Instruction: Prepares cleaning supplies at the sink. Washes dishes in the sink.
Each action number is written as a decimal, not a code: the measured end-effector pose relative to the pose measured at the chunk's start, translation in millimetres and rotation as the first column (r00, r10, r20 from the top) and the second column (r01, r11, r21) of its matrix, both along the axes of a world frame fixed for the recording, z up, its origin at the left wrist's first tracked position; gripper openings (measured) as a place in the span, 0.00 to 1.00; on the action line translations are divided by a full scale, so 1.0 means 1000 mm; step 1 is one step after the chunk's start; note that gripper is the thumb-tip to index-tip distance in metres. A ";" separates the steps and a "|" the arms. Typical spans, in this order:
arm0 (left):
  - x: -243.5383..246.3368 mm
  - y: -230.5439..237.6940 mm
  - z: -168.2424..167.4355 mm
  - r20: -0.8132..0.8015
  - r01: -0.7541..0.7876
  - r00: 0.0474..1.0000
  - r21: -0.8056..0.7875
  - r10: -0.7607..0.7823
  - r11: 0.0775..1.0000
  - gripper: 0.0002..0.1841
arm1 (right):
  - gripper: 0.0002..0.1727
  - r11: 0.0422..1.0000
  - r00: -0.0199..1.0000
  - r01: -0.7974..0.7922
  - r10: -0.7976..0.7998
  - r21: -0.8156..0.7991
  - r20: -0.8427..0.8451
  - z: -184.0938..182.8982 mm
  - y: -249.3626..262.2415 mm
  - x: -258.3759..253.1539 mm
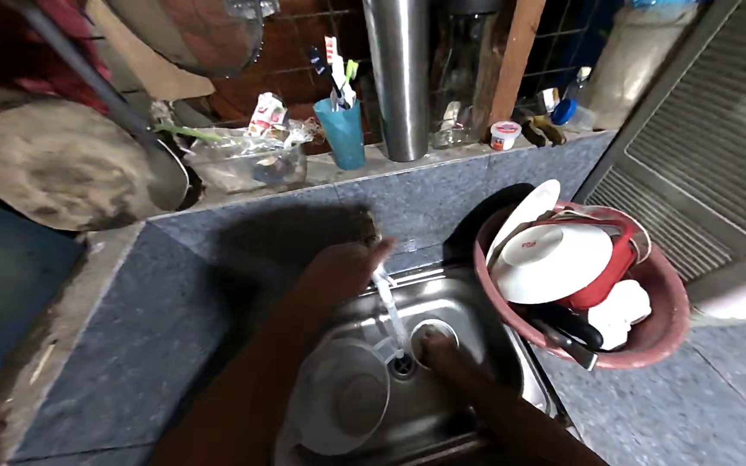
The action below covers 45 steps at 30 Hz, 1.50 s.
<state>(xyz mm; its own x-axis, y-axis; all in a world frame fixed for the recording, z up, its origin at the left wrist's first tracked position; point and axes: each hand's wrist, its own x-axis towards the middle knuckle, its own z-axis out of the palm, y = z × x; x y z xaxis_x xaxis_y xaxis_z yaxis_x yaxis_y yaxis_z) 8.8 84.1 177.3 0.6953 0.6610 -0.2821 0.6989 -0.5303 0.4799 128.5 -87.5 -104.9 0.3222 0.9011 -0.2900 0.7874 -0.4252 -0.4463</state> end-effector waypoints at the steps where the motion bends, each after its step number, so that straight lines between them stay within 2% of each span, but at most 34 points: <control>1: 0.003 -0.012 0.007 -0.109 0.078 0.992 0.101 -0.067 0.992 0.42 | 0.18 0.997 0.998 -0.028 0.032 -0.065 0.057 0.004 0.003 -0.003; 4: 0.012 -0.035 0.012 -0.226 0.096 0.973 0.230 -0.043 0.968 0.38 | 0.21 0.978 0.994 0.018 0.005 -0.206 0.107 0.022 0.002 -0.011; 7: 0.014 -0.039 0.011 -0.237 0.082 0.971 0.211 -0.030 0.974 0.40 | 0.24 0.993 0.994 0.094 -0.089 -0.070 0.067 0.008 0.009 -0.011; 10: 0.007 -0.034 0.007 -0.194 0.094 0.979 0.189 -0.057 0.977 0.43 | 0.19 0.997 0.999 -0.015 0.018 0.075 -0.031 0.003 0.021 -0.018; 12: 0.002 -0.034 0.005 -0.171 0.104 0.983 0.217 -0.067 0.971 0.42 | 0.19 0.998 0.994 -0.033 0.039 0.058 -0.103 0.012 0.030 -0.028; 14: 0.000 -0.038 0.006 -0.184 0.106 0.981 0.259 -0.059 0.960 0.42 | 0.26 1.000 0.992 0.026 -0.024 0.016 -0.122 0.015 0.040 -0.031; 17: 0.001 -0.046 0.010 -0.175 0.090 0.984 0.288 -0.040 0.953 0.39 | 0.28 0.998 0.987 0.047 -0.052 -0.036 -0.155 0.016 0.052 -0.026; 22: 0.003 -0.048 0.011 -0.178 0.088 0.983 0.292 -0.036 0.952 0.37 | 0.25 0.991 0.973 0.049 -0.019 0.125 -0.232 0.010 0.048 -0.025; 24: 0.004 -0.046 0.009 -0.177 0.092 0.983 0.291 -0.040 0.952 0.39 | 0.24 0.997 0.978 0.023 -0.008 0.071 -0.207 0.012 0.049 -0.022; 26: 0.004 -0.047 0.008 -0.179 0.091 0.983 0.297 -0.038 0.951 0.40 | 0.26 0.997 0.970 0.074 -0.070 0.007 -0.233 0.017 0.051 -0.024; 29: 0.004 -0.048 0.008 -0.189 0.092 0.981 0.300 -0.036 0.949 0.34 | 0.31 0.987 0.968 0.141 -0.123 0.070 -0.217 0.005 0.055 -0.029; 31: 0.001 -0.047 0.005 -0.170 0.109 0.983 0.270 -0.064 0.957 0.30 | 0.34 0.997 0.988 0.075 -0.073 0.016 -0.134 0.008 0.053 -0.030; 33: -0.005 -0.040 0.001 -0.145 0.174 0.979 0.227 -0.144 0.958 0.31 | 0.33 0.996 0.996 0.010 -0.018 -0.093 -0.083 0.018 0.049 -0.028; 35: -0.014 -0.030 -0.003 -0.098 0.252 0.967 0.200 -0.237 0.947 0.32 | 0.28 0.980 0.997 -0.061 0.051 -0.189 -0.054 0.021 0.040 -0.022; 37: -0.020 -0.022 -0.008 -0.021 0.292 0.956 0.206 -0.294 0.934 0.33 | 0.30 0.970 0.997 -0.082 0.076 -0.227 -0.035 0.015 0.021 -0.012; 39: -0.027 -0.022 -0.016 0.112 0.226 0.961 0.212 -0.253 0.951 0.39 | 0.36 0.978 0.999 -0.046 0.044 -0.204 -0.013 0.009 -0.005 -0.002; 41: -0.043 -0.036 -0.024 0.231 0.053 0.967 0.217 -0.104 0.975 0.46 | 0.33 0.980 0.999 -0.005 0.015 -0.198 0.051 0.016 -0.025 0.002; 42: -0.056 -0.050 -0.028 0.273 -0.039 0.962 0.215 -0.022 0.976 0.45 | 0.31 0.958 0.998 0.013 0.003 -0.287 0.055 0.032 -0.031 0.000; 43: -0.069 -0.066 -0.033 0.274 -0.109 0.961 0.204 0.050 0.973 0.40 | 0.30 0.928 1.000 0.006 -0.001 -0.372 0.013 0.049 -0.034 -0.001; 44: -0.081 -0.083 -0.040 0.225 -0.136 0.970 0.179 0.094 0.974 0.36 | 0.28 0.949 0.999 -0.031 0.016 -0.315 -0.050 0.040 -0.038 0.013; 45: -0.087 -0.098 -0.050 0.109 -0.128 0.988 0.141 0.113 0.982 0.35 | 0.26 0.966 0.992 -0.048 0.017 -0.254 -0.125 0.030 -0.039 0.027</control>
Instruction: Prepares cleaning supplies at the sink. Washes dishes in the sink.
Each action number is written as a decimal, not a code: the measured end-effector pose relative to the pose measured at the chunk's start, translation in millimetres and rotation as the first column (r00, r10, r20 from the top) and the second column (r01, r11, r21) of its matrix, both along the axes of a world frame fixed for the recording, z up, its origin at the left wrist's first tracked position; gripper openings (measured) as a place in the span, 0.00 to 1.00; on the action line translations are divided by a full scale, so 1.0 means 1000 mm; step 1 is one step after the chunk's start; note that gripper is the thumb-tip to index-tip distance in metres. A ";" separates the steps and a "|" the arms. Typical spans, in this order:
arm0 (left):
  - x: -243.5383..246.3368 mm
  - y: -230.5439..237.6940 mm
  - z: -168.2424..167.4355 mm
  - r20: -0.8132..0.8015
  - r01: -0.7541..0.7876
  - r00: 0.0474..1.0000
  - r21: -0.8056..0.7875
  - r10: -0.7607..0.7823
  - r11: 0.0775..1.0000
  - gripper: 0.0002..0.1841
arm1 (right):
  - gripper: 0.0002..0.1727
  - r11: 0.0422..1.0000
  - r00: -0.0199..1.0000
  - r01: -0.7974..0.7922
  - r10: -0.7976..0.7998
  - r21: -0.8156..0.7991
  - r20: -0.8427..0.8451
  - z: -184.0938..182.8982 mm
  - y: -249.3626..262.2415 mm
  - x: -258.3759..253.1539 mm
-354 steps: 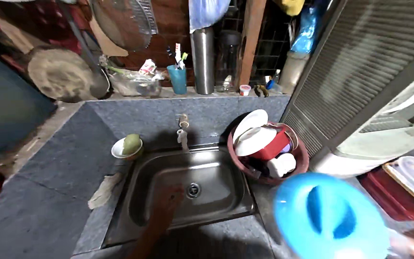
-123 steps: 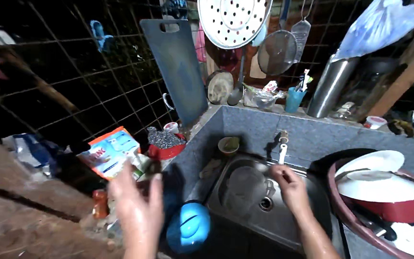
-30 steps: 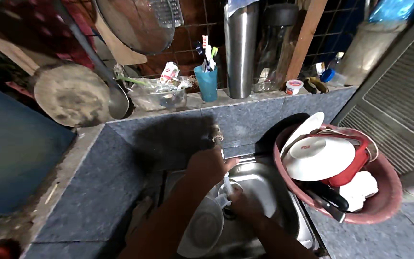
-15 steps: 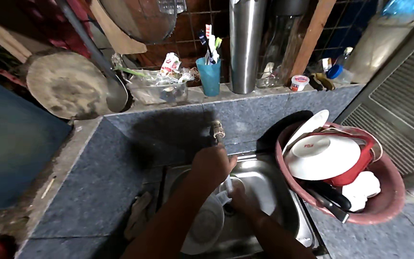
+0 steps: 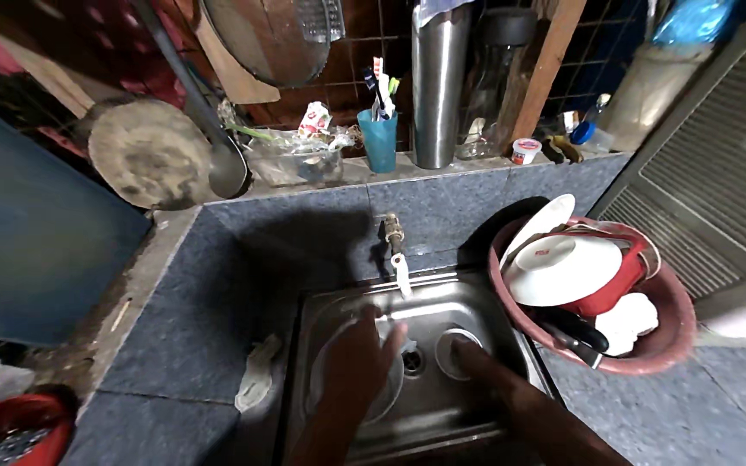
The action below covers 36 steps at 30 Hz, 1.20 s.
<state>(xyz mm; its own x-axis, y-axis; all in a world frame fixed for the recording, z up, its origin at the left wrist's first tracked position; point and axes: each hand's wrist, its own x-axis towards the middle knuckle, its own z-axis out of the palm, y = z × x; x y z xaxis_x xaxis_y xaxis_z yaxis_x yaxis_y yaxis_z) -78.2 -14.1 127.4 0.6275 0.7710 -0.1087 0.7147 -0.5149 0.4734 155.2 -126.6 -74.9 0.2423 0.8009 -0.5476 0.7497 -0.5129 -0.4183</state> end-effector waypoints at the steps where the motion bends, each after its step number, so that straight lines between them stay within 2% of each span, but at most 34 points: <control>1: -0.002 -0.012 -0.013 -0.155 0.008 0.988 -0.068 -0.019 0.998 0.35 | 0.24 1.000 0.999 0.021 -0.021 0.008 -0.047 -0.007 0.000 0.008; 3: 0.002 -0.027 -0.043 -0.386 0.019 0.917 -0.211 -0.100 0.977 0.39 | 0.24 0.996 0.995 0.084 -0.086 -0.042 -0.049 -0.007 -0.001 0.009; 5: 0.007 -0.033 -0.059 -0.468 0.009 0.872 -0.280 -0.145 0.960 0.31 | 0.26 0.983 0.985 0.170 -0.167 -0.069 0.040 0.002 0.001 0.001; 8: 0.001 -0.036 -0.056 -0.401 0.024 0.903 -0.316 -0.157 0.948 0.22 | 0.31 0.971 0.963 0.233 -0.238 0.057 0.130 -0.012 0.004 -0.002; 10: -0.011 -0.033 -0.055 -0.326 0.052 0.932 -0.304 -0.155 0.951 0.22 | 0.30 0.978 0.979 0.151 -0.168 0.146 0.112 -0.029 0.000 -0.003; 13: -0.026 -0.025 -0.063 -0.225 0.064 0.966 -0.268 -0.127 0.961 0.23 | 0.25 0.995 0.996 -0.022 0.014 0.094 0.083 -0.032 -0.007 0.000; 14: -0.028 -0.024 -0.066 -0.191 0.041 0.977 -0.266 -0.095 0.963 0.23 | 0.25 0.998 0.998 -0.020 0.016 0.061 0.058 -0.029 -0.008 0.002; 16: -0.029 -0.022 -0.070 -0.117 -0.018 0.993 -0.259 -0.013 0.966 0.22 | 0.25 0.993 0.993 0.121 -0.121 0.002 0.012 -0.011 -0.001 0.003; 18: -0.029 -0.021 -0.073 -0.082 -0.048 0.996 -0.236 0.029 0.971 0.22 | 0.26 0.936 0.938 0.341 -0.333 0.085 -0.099 0.009 0.009 0.000; 20: -0.027 -0.020 -0.076 -0.093 -0.043 0.995 -0.212 0.023 0.976 0.22 | 0.23 0.816 0.877 0.477 -0.417 0.326 -0.240 0.029 0.016 -0.017; 22: -0.023 -0.018 -0.076 -0.130 -0.027 0.992 -0.192 0.002 0.981 0.22 | 0.16 0.634 0.848 0.526 -0.337 0.568 -0.409 0.044 0.024 -0.040; 24: -0.018 -0.018 -0.073 -0.155 -0.007 0.988 -0.173 -0.020 0.985 0.21 | 0.16 0.522 0.831 0.545 -0.230 0.656 -0.507 0.058 0.032 -0.064; 28: -0.013 -0.013 -0.074 -0.178 0.053 0.981 -0.131 -0.077 0.990 0.19 | 0.16 0.333 0.862 0.503 -0.122 0.798 -0.493 0.073 0.038 -0.107; 30: -0.013 -0.014 -0.074 -0.197 0.054 0.977 -0.146 -0.083 0.988 0.20 | 0.17 0.297 0.888 0.457 -0.107 0.838 -0.446 0.061 0.036 -0.106; 33: -0.016 -0.014 -0.076 -0.175 0.061 0.981 -0.146 -0.087 0.987 0.20 | 0.17 0.356 0.868 0.496 -0.169 0.792 -0.468 0.041 0.035 -0.091; 36: -0.014 -0.012 -0.079 -0.173 0.093 0.978 -0.123 -0.113 0.988 0.19 | 0.17 0.345 0.834 0.550 -0.194 0.760 -0.516 0.055 0.034 -0.101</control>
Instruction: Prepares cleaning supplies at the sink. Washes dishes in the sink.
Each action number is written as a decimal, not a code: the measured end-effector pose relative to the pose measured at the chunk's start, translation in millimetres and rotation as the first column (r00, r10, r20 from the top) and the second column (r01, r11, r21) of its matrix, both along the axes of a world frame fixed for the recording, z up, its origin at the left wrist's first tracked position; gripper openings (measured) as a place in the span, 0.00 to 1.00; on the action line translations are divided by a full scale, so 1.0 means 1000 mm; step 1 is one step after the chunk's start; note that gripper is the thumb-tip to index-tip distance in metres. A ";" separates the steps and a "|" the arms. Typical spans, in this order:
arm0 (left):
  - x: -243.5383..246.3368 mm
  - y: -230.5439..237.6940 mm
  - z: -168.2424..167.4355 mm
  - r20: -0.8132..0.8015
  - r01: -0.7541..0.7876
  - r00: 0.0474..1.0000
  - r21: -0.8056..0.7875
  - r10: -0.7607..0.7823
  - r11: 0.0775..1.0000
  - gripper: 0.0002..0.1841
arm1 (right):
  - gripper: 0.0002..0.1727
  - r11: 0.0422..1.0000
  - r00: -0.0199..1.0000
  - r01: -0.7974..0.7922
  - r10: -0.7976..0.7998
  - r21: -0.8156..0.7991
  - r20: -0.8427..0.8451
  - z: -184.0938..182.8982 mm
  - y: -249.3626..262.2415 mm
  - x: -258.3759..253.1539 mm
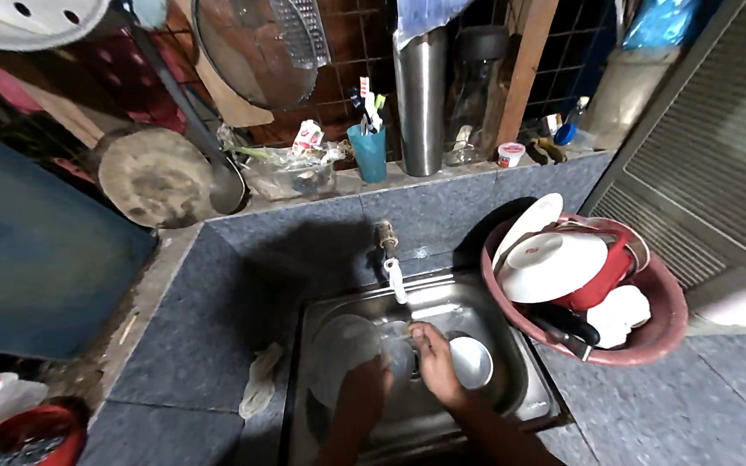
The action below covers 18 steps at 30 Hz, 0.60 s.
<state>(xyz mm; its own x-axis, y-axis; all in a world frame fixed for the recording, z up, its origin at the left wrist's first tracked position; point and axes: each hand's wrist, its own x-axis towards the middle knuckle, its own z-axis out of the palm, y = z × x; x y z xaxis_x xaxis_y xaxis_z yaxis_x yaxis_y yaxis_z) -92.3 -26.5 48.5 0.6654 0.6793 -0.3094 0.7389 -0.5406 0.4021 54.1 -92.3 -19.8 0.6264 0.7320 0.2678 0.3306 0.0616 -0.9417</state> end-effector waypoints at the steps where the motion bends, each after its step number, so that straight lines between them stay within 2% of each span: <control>1: 0.001 0.001 0.000 -0.006 0.003 1.000 0.000 -0.003 1.000 0.19 | 0.17 0.999 1.000 -0.007 0.006 0.031 0.012 0.006 0.000 -0.005; 3: 0.001 0.003 0.000 0.004 0.000 1.000 -0.010 0.000 1.000 0.19 | 0.18 0.996 0.995 -0.048 0.041 0.081 0.088 0.008 0.000 -0.005; 5: -0.003 0.004 -0.001 0.007 0.003 1.000 -0.011 -0.003 1.000 0.19 | 0.17 0.997 0.984 -0.063 0.054 0.053 0.168 -0.007 -0.002 0.007; 6: -0.005 0.003 -0.001 -0.001 0.007 1.000 -0.010 -0.007 1.000 0.20 | 0.17 0.999 0.991 -0.042 0.042 0.001 0.127 -0.014 -0.005 0.014; 7: -0.008 0.001 -0.001 -0.007 0.010 1.000 -0.006 -0.010 1.000 0.20 | 0.17 0.999 1.000 0.002 -0.002 -0.050 0.016 -0.018 -0.008 0.020; 9: -0.011 -0.002 -0.003 0.016 -0.009 1.000 0.014 0.009 1.000 0.20 | 0.17 0.984 0.941 0.165 -0.178 -0.070 -0.289 -0.023 -0.004 0.028; 11: -0.013 -0.007 -0.005 0.051 -0.053 0.997 0.009 0.052 0.999 0.20 | 0.15 0.960 0.719 0.265 -0.261 -0.092 -0.644 -0.023 0.006 0.025; 13: -0.012 -0.010 -0.008 0.096 -0.072 0.993 0.021 0.070 0.997 0.20 | 0.18 0.976 0.418 0.192 -0.180 -0.107 -0.890 -0.009 0.016 0.018; 15: -0.009 -0.016 -0.011 0.109 -0.077 0.991 0.042 0.072 0.996 0.20 | 0.20 0.990 0.151 0.125 -0.077 -0.059 -0.986 0.008 0.028 0.009; 16: -0.006 -0.020 -0.013 0.115 -0.089 0.990 0.051 0.083 0.995 0.19 | 0.19 0.992 0.058 0.123 -0.046 -0.038 -0.997 0.015 0.034 0.005; 17: -0.004 -0.022 -0.013 0.125 -0.105 0.987 0.053 0.098 0.993 0.19 | 0.18 0.990 0.001 0.136 -0.035 -0.034 -0.999 0.018 0.042 0.003; 18: -0.002 -0.023 -0.012 0.126 -0.121 0.985 0.048 0.114 0.991 0.20 | 0.18 0.988 -0.003 0.149 -0.050 -0.050 -0.999 0.020 0.049 0.000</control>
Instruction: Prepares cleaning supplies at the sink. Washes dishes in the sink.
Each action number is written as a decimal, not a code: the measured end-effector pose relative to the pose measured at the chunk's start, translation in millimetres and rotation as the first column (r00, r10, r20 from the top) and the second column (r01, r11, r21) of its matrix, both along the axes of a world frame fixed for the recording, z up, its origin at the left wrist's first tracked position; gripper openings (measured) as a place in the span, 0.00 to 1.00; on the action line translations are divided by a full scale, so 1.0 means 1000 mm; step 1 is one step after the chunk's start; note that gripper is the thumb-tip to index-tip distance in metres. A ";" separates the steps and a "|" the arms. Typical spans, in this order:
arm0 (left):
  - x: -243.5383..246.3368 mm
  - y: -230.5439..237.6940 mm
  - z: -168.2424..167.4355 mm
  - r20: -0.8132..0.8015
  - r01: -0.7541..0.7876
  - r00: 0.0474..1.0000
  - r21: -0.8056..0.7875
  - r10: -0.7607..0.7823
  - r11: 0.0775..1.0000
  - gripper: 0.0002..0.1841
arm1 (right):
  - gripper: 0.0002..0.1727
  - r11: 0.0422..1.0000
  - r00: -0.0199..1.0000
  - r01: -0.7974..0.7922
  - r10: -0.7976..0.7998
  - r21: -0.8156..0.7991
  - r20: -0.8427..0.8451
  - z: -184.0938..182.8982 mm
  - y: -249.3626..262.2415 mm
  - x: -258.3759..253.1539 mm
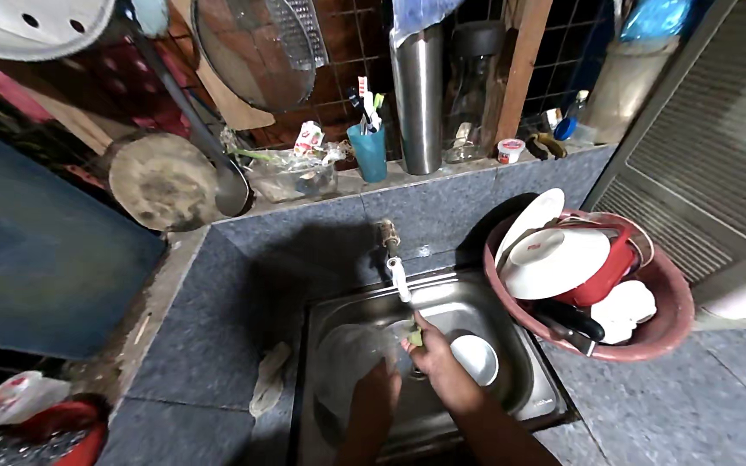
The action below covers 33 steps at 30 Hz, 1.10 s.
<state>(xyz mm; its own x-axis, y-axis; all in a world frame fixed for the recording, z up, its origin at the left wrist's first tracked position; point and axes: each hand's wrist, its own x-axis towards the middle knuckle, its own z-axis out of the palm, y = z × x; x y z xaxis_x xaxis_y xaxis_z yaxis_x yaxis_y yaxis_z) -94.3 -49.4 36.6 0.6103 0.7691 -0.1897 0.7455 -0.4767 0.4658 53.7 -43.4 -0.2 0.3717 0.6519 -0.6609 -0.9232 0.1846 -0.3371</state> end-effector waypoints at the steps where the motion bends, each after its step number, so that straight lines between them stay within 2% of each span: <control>1: 0.003 0.001 0.000 0.007 -0.016 1.000 -0.007 0.016 1.000 0.20 | 0.20 0.999 0.998 0.004 -0.001 -0.050 0.057 0.001 0.006 -0.004; 3: 0.007 0.004 -0.001 0.019 -0.037 0.999 -0.014 0.037 0.999 0.20 | 0.32 0.966 0.934 0.009 0.084 -0.258 0.348 -0.003 0.012 -0.010; 4: 0.008 0.006 -0.001 0.033 -0.041 0.999 -0.029 0.042 0.999 0.20 | 0.38 0.944 0.856 0.027 0.149 -0.330 0.494 -0.009 0.008 -0.012; 5: 0.008 0.007 -0.002 0.043 -0.044 0.998 -0.037 0.045 0.998 0.21 | 0.38 0.929 0.772 0.083 0.169 -0.360 0.613 -0.020 0.006 -0.015; 8: 0.007 0.013 -0.001 0.088 -0.082 0.992 -0.061 0.087 0.995 0.22 | 0.22 0.948 0.583 0.143 0.153 -0.286 0.798 -0.046 0.002 -0.031; 9: 0.007 0.016 0.000 0.101 -0.108 0.988 -0.080 0.116 0.991 0.22 | 0.22 0.962 0.514 0.087 0.180 -0.259 0.839 -0.047 -0.003 -0.042; 11: 0.008 0.021 -0.001 0.127 -0.153 0.979 -0.052 0.159 0.987 0.24 | 0.27 0.973 0.262 -0.083 0.229 -0.215 0.937 -0.042 -0.015 -0.067; 12: 0.006 0.024 -0.004 0.149 -0.170 0.973 -0.038 0.174 0.985 0.25 | 0.28 0.977 0.137 -0.114 0.193 -0.178 0.972 -0.045 -0.018 -0.076; 13: 0.002 0.028 -0.007 0.179 -0.184 0.965 -0.056 0.191 0.981 0.25 | 0.28 0.980 0.060 -0.121 0.163 -0.155 0.985 -0.050 -0.018 -0.077; 14: -0.001 0.029 -0.009 0.219 -0.193 0.952 -0.103 0.211 0.976 0.24 | 0.27 0.975 0.029 -0.120 0.190 -0.185 0.981 -0.053 -0.018 -0.071; 17: -0.011 0.017 -0.009 0.265 -0.181 0.932 -0.248 0.246 0.952 0.22 | 0.25 0.886 0.205 -0.145 0.462 -0.441 0.863 -0.058 -0.007 -0.026; 19: -0.013 0.010 -0.012 0.286 -0.182 0.925 -0.241 0.249 0.953 0.22 | 0.25 0.858 0.211 -0.104 0.514 -0.504 0.831 -0.053 -0.006 -0.030; 20: -0.013 0.012 -0.012 0.300 -0.185 0.921 -0.224 0.248 0.957 0.21 | 0.26 0.886 0.175 -0.093 0.463 -0.454 0.869 -0.046 -0.010 -0.046; 23: -0.013 0.020 -0.006 0.383 -0.230 0.880 -0.174 0.281 0.958 0.21 | 0.26 0.989 -0.010 -0.068 0.133 -0.133 0.991 -0.046 -0.020 -0.088; 24: -0.016 0.019 0.000 0.410 -0.239 0.858 -0.213 0.309 0.947 0.21 | 0.26 0.993 -0.069 -0.043 0.110 -0.113 0.992 -0.050 -0.017 -0.083; 25: -0.020 0.017 0.005 0.437 -0.241 0.833 -0.266 0.339 0.933 0.22 | 0.25 0.986 -0.095 0.001 0.166 -0.167 0.982 -0.056 -0.012 -0.069; 26: -0.023 0.014 0.009 0.466 -0.237 0.805 -0.316 0.368 0.919 0.22 | 0.26 0.972 -0.081 0.048 0.235 -0.232 0.969 -0.064 -0.008 -0.049; 28: -0.023 0.009 0.016 0.470 -0.235 0.787 -0.370 0.399 0.899 0.22 | 0.27 0.925 0.080 0.086 0.363 -0.369 0.928 -0.066 -0.004 -0.017; 29: -0.021 0.008 0.017 0.463 -0.237 0.790 -0.373 0.402 0.897 0.22 | 0.27 0.911 0.108 0.078 0.396 -0.404 0.912 -0.060 -0.004 -0.017; 31: -0.017 0.012 0.014 0.457 -0.231 0.807 -0.341 0.375 0.911 0.22 | 0.27 0.940 0.002 0.064 0.337 -0.336 0.942 -0.049 -0.013 -0.048; 33: -0.016 0.015 0.010 0.436 -0.220 0.843 -0.256 0.315 0.941 0.21 | 0.27 0.985 -0.085 0.027 0.173 -0.171 0.981 -0.046 -0.021 -0.080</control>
<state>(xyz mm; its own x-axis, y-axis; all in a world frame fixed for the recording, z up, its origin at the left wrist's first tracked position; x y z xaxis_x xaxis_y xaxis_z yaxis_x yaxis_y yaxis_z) -110.4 -34.0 46.4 0.4387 0.8937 -0.0942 0.5041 -0.1579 0.8491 -26.0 -64.9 -45.7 0.6442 0.6986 0.3115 0.4190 0.0185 -0.9078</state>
